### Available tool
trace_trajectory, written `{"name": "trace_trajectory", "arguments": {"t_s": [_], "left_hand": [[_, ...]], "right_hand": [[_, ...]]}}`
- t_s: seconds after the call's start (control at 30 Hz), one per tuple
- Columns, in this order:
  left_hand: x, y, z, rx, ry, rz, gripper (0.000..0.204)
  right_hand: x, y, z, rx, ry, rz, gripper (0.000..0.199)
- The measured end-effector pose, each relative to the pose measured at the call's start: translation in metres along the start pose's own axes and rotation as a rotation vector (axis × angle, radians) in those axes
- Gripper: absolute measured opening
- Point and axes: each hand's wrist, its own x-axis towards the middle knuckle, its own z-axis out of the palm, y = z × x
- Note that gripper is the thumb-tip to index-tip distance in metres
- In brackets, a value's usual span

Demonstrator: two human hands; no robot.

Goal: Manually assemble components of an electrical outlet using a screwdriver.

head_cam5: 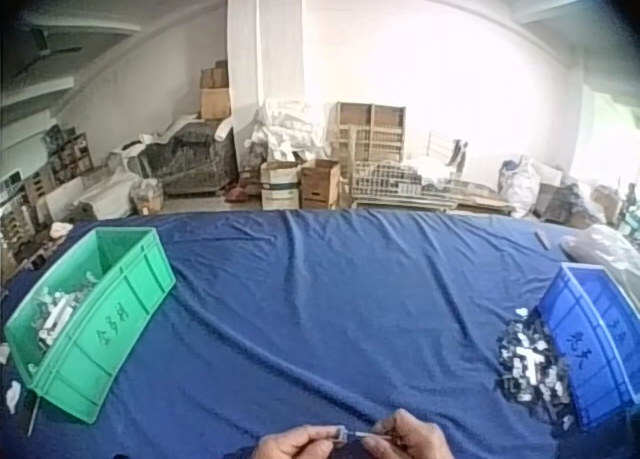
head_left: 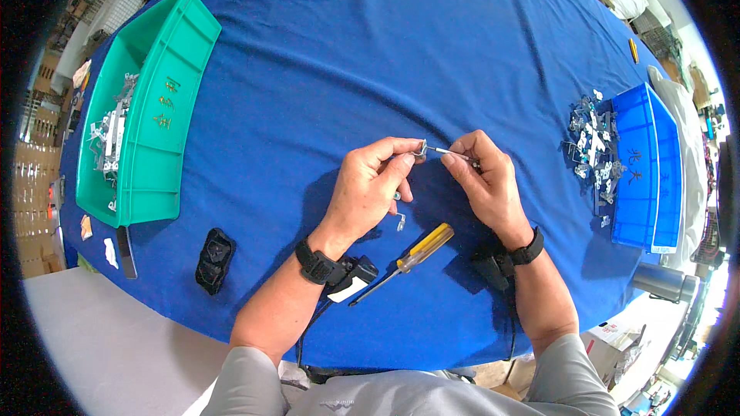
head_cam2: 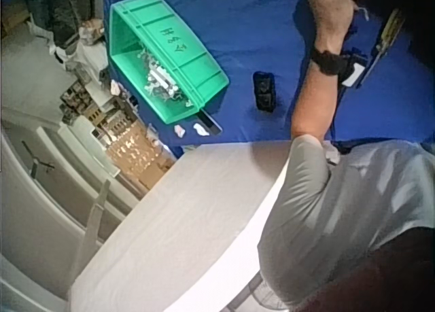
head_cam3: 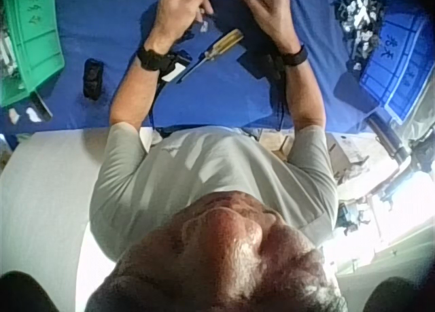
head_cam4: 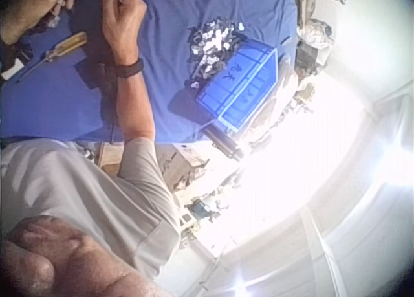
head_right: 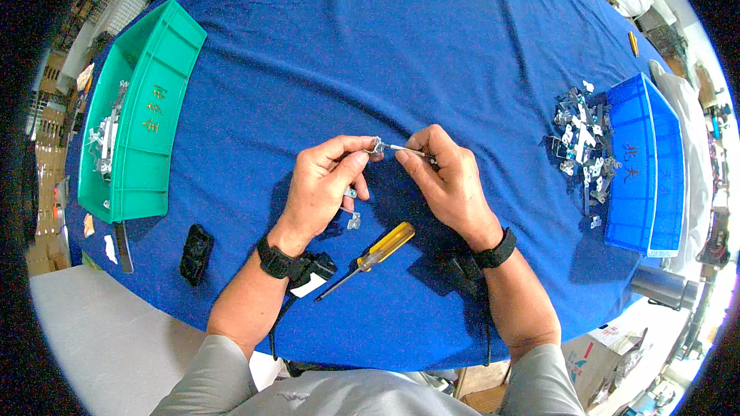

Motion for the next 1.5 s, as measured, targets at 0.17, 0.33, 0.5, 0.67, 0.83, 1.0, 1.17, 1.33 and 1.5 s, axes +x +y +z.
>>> {"name": "trace_trajectory", "arguments": {"t_s": [0.17,0.33,0.5,0.67,0.83,1.0,1.17,1.33,1.5], "left_hand": [[0.000,0.004,0.001,0.022,0.007,-0.024,0.024],[-0.001,0.002,0.000,0.014,0.006,-0.007,0.025],[0.000,0.003,0.001,-0.005,0.021,-0.010,0.025],[-0.001,0.004,0.001,0.013,0.032,-0.012,0.024],[0.001,0.002,0.000,0.028,0.002,-0.015,0.025],[0.000,0.001,0.004,0.048,0.004,0.035,0.027],[0.000,0.001,0.003,0.052,-0.007,0.037,0.027],[0.000,0.001,0.002,0.041,-0.011,0.026,0.027],[0.000,-0.001,0.001,0.031,-0.019,0.035,0.026]], "right_hand": [[-0.001,-0.006,0.000,0.053,-0.005,0.096,0.021],[-0.001,0.004,-0.006,0.015,-0.091,0.212,0.020],[-0.001,0.003,-0.002,0.071,-0.029,0.090,0.021],[-0.002,-0.001,-0.002,0.011,-0.048,0.131,0.020],[-0.001,0.002,-0.002,-0.017,-0.025,0.088,0.021],[-0.001,-0.001,-0.003,-0.042,0.007,0.064,0.019],[-0.002,-0.001,0.000,0.067,0.047,0.049,0.017],[-0.001,0.001,0.001,0.099,0.019,0.127,0.017],[-0.003,0.006,-0.005,-0.029,-0.044,0.172,0.016]]}}
